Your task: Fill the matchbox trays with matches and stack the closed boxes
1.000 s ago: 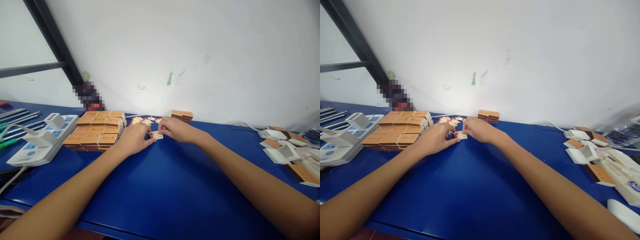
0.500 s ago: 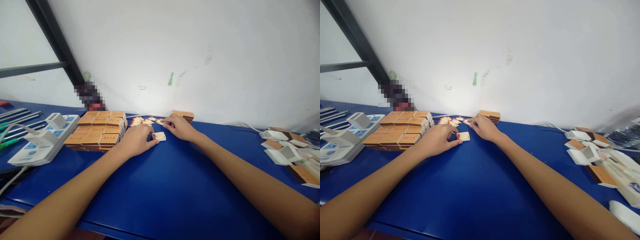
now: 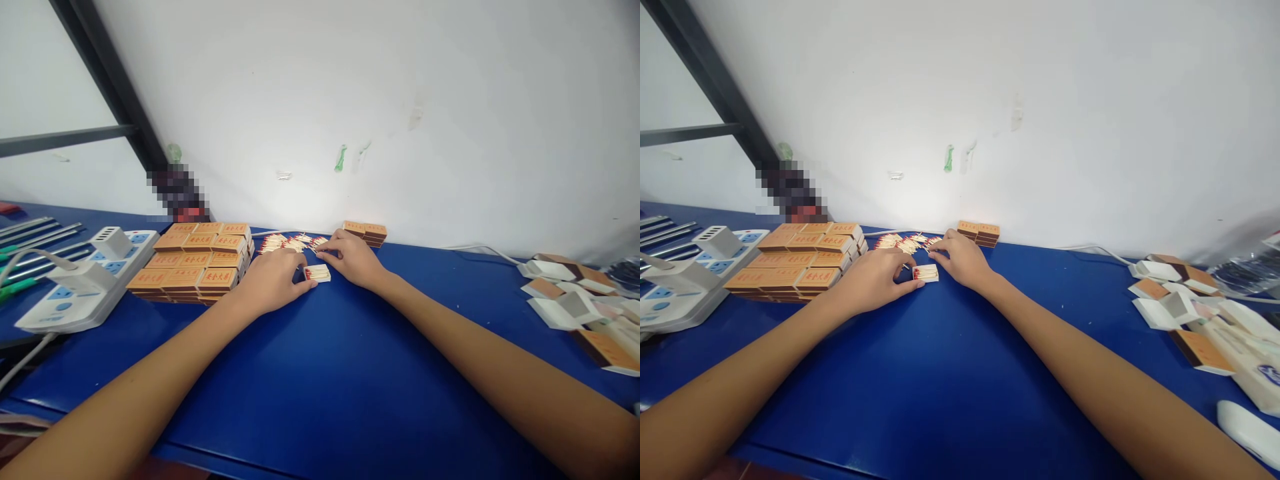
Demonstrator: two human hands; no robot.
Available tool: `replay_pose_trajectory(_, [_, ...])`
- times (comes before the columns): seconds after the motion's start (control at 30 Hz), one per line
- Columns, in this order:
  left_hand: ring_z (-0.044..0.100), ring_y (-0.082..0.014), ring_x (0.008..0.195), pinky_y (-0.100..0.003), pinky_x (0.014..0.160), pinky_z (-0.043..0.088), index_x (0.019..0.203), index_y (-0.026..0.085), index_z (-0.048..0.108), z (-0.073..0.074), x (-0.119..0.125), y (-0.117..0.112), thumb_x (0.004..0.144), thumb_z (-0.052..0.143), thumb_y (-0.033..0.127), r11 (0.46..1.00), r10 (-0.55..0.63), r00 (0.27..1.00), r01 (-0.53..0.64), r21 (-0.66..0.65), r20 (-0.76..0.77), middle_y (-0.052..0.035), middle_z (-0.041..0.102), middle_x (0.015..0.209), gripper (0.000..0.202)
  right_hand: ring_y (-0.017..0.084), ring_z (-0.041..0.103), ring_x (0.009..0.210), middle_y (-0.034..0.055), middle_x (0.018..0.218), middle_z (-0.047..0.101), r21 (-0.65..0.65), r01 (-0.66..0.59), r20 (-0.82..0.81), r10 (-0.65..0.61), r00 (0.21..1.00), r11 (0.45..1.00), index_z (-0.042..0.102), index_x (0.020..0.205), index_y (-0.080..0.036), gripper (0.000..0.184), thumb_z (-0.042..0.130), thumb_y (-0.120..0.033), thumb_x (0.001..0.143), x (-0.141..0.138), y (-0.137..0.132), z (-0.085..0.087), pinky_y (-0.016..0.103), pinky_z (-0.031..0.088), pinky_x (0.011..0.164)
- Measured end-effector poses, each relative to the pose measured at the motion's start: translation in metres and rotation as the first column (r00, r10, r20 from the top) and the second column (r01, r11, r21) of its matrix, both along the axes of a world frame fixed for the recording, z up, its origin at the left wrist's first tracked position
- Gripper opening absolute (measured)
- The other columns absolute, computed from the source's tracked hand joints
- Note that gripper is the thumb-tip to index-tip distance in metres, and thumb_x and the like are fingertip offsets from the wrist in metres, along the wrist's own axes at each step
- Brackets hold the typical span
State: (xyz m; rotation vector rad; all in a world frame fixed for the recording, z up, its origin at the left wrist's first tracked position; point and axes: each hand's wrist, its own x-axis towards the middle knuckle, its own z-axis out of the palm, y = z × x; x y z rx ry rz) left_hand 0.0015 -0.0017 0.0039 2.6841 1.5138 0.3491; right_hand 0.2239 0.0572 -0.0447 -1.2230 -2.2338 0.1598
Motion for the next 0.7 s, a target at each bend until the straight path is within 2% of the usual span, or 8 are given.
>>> replay_pose_trajectory(0.2, [0.067,-0.0235,0.082,-0.033,0.068,0.043,0.105,0.023,0.072,-0.002,0.0,0.001,0.093,0.069,0.048,1.0,0.0,1.0,0.0,-0.006,0.0,-0.005,0.074,0.095,0.028,0.018,0.059,0.082,0.0051,0.095,0.065,-0.02,0.048,-0.03,-0.048,0.998,0.999,0.079,0.1,-0.022,0.012,0.071,-0.03,0.096,-0.008,-0.001,-0.001,0.031,0.041,0.074])
replay_pose_trajectory(0.43, [0.067,-0.0234,0.084,-0.032,0.067,0.042,0.105,0.023,0.072,-0.001,0.0,0.002,0.092,0.069,0.046,1.0,0.003,1.0,-0.003,-0.005,-0.004,-0.0046,0.073,0.096,0.027,0.019,0.061,0.081,0.0066,0.091,0.068,-0.071,0.179,0.028,-0.177,0.984,0.981,0.07,0.085,-0.018,0.011,0.068,-0.023,0.094,-0.011,-0.001,0.003,0.03,0.041,0.071])
replay_pose_trajectory(0.7, [0.068,-0.0246,0.089,-0.033,0.069,0.043,0.105,0.023,0.072,-0.001,-0.001,0.003,0.093,0.069,0.047,1.0,0.005,1.0,-0.005,0.001,-0.003,-0.0056,0.074,0.099,0.028,0.019,0.06,0.082,0.0095,0.098,0.067,-0.114,0.099,0.1,-0.088,0.991,0.988,0.066,0.088,-0.017,0.013,0.062,-0.023,0.099,0.001,-0.001,0.011,0.031,0.043,0.076])
